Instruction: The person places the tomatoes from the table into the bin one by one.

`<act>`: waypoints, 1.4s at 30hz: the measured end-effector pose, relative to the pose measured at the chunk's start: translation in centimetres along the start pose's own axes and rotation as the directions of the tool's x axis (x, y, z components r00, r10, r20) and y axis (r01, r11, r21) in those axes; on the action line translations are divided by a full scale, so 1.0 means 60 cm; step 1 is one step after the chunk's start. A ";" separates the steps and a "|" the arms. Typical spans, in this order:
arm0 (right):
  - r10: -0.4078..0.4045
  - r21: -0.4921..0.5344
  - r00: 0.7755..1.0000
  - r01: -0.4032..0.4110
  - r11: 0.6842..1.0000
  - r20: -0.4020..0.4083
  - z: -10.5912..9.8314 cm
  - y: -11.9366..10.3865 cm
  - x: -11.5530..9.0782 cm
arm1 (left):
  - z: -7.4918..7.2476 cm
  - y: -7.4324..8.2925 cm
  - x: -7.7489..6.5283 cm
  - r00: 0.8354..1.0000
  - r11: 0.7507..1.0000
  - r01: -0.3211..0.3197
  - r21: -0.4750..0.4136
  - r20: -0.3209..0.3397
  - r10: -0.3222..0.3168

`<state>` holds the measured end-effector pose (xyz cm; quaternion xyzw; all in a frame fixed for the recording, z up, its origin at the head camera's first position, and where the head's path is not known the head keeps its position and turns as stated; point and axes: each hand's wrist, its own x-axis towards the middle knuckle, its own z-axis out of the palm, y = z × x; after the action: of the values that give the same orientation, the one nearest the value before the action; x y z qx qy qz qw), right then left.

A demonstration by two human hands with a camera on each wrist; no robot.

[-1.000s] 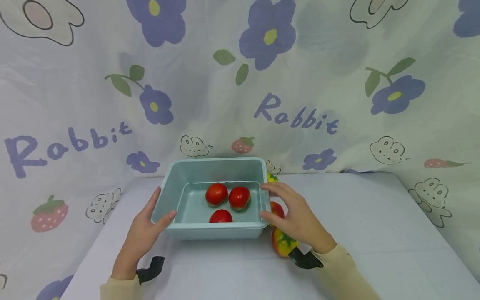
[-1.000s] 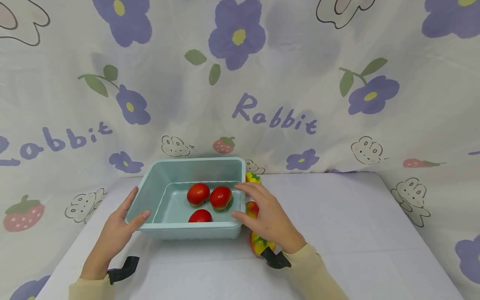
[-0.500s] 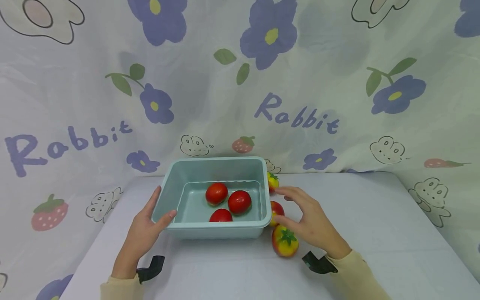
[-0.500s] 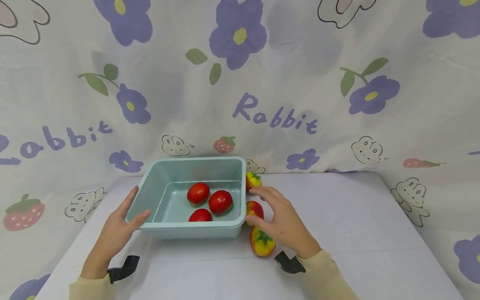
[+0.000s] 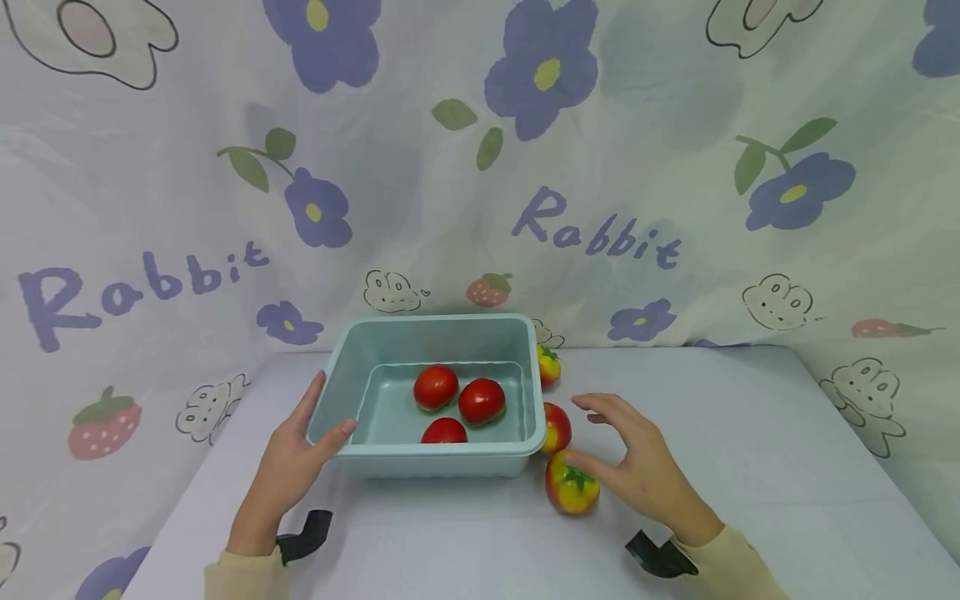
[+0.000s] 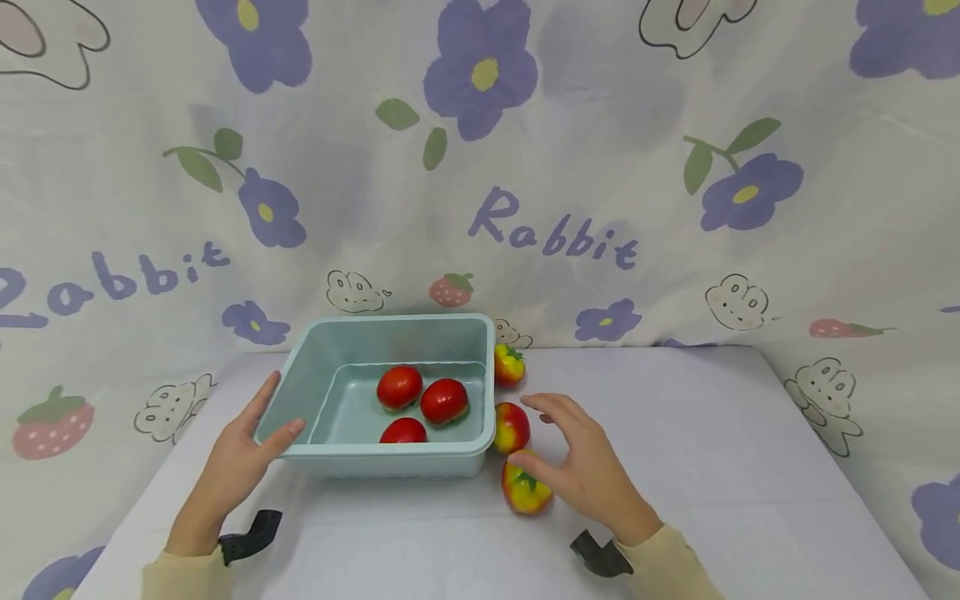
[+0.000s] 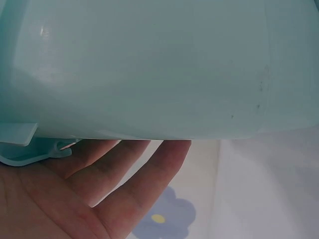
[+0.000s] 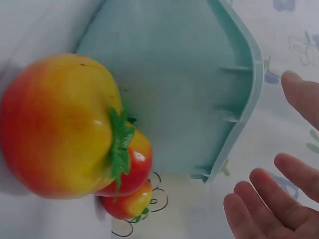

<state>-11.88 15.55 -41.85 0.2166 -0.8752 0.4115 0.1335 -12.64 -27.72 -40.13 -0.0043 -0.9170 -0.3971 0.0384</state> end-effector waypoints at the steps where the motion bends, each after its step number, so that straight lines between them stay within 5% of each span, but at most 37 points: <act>1: 0.009 0.004 1.000 -0.009 1.000 -0.013 0.001 0.001 -0.003 | 0.000 0.000 0.000 1.000 1.000 -0.001 0.002 0.000 0.001; 10: 0.128 0.063 0.988 -0.123 0.990 -0.083 0.009 0.007 -0.027 | 0.001 0.000 0.000 1.000 1.000 0.009 0.001 0.005 -0.009; 32: 0.210 0.024 0.977 -0.211 0.977 0.030 0.038 0.024 -0.072 | 0.002 -0.001 -0.002 1.000 1.000 0.024 0.005 0.001 -0.024; 42: 0.381 -0.054 0.916 -0.378 0.924 0.125 0.053 0.018 -0.071 | 0.001 -0.003 -0.001 1.000 1.000 0.016 0.002 -0.001 -0.016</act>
<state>-8.88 14.86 -46.30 0.0677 -0.9132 0.4017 -0.0044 -12.57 -27.77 -40.30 0.0034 -0.9174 -0.3964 0.0354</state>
